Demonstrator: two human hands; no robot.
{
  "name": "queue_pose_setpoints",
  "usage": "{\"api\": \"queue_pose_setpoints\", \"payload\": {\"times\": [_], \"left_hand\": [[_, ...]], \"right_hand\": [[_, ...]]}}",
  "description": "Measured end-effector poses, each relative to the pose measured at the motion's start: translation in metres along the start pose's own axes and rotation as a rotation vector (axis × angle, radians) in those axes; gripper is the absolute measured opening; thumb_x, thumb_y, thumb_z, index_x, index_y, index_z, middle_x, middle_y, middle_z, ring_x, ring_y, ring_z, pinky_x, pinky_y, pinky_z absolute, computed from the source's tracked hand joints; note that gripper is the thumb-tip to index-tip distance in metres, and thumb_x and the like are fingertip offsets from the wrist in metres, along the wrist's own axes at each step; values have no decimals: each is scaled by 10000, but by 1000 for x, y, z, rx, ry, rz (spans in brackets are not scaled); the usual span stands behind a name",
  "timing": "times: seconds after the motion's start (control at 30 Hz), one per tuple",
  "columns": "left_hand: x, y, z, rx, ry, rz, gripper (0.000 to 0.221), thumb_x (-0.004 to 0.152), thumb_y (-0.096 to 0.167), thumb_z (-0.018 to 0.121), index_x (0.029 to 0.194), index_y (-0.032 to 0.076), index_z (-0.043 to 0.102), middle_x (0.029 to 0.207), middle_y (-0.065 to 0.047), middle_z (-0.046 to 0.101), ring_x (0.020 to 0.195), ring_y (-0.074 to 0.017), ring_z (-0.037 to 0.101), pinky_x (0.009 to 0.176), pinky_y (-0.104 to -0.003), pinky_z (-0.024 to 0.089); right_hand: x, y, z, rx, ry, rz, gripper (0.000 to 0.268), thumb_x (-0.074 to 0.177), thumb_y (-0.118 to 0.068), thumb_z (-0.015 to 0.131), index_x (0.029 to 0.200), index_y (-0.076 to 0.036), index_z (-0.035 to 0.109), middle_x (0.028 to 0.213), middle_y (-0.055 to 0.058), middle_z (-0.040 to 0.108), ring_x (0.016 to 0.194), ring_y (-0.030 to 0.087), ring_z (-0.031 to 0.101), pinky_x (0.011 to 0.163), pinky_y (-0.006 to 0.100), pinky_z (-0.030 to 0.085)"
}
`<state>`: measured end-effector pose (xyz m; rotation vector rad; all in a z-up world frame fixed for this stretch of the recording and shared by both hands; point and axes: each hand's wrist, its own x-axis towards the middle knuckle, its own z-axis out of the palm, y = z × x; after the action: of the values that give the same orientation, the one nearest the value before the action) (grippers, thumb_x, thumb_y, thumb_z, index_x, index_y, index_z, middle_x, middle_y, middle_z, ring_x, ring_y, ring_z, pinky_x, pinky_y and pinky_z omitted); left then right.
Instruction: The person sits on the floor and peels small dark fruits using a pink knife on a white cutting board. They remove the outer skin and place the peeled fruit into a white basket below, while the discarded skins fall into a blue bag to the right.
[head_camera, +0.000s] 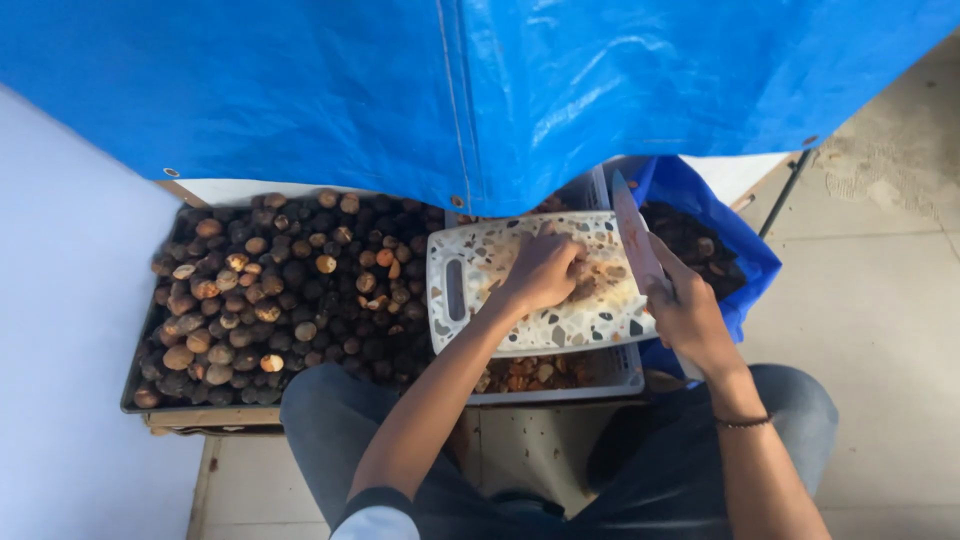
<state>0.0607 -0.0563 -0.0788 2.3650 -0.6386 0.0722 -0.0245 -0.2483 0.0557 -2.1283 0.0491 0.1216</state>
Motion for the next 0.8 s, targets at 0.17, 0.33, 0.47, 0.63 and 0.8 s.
{"api": "queue_pose_setpoints", "payload": {"times": [0.17,0.33,0.47,0.63,0.8], "left_hand": [[-4,-4,8,56,275,-6,204,989,223,638,1190,184,629,1030,-70,636,1059,-335,620,879,-525,469],[-63,62,-28,-76,16,103,437,798,335,821,1147,151,632,1044,-93,642,1028,-387,610,875,-508,427],[-96,67,-19,175,77,334,333,997,401,621,1212,148,596,1024,-65,496,940,-293,494,829,-432,379],[-120,54,-1,-44,62,382,289,1115,220,472,963,37,637,768,-133,584,640,-366,587,525,-406,491],[-144,69,-13,-110,-417,68,322,1035,16,407,1253,-136,589,1038,-380,658,655,-415,661,449,-431,478]], "right_hand": [[11,28,7,-54,-2,-76,585,920,-62,488,1502,-4,506,616,296,636,430,379,633,374,460,450],[0,21,2,-57,17,-78,618,920,-65,472,1536,-24,485,601,287,645,423,361,639,337,419,439],[-10,9,-3,-56,56,-140,618,910,-43,483,1525,13,478,972,327,589,821,449,551,694,537,450],[-11,13,-1,-47,46,-97,625,926,-32,445,1549,19,455,617,242,623,410,322,605,374,415,469],[-7,9,-4,-62,70,-87,614,931,-4,440,1544,36,455,629,244,621,418,329,615,353,414,448]]}}
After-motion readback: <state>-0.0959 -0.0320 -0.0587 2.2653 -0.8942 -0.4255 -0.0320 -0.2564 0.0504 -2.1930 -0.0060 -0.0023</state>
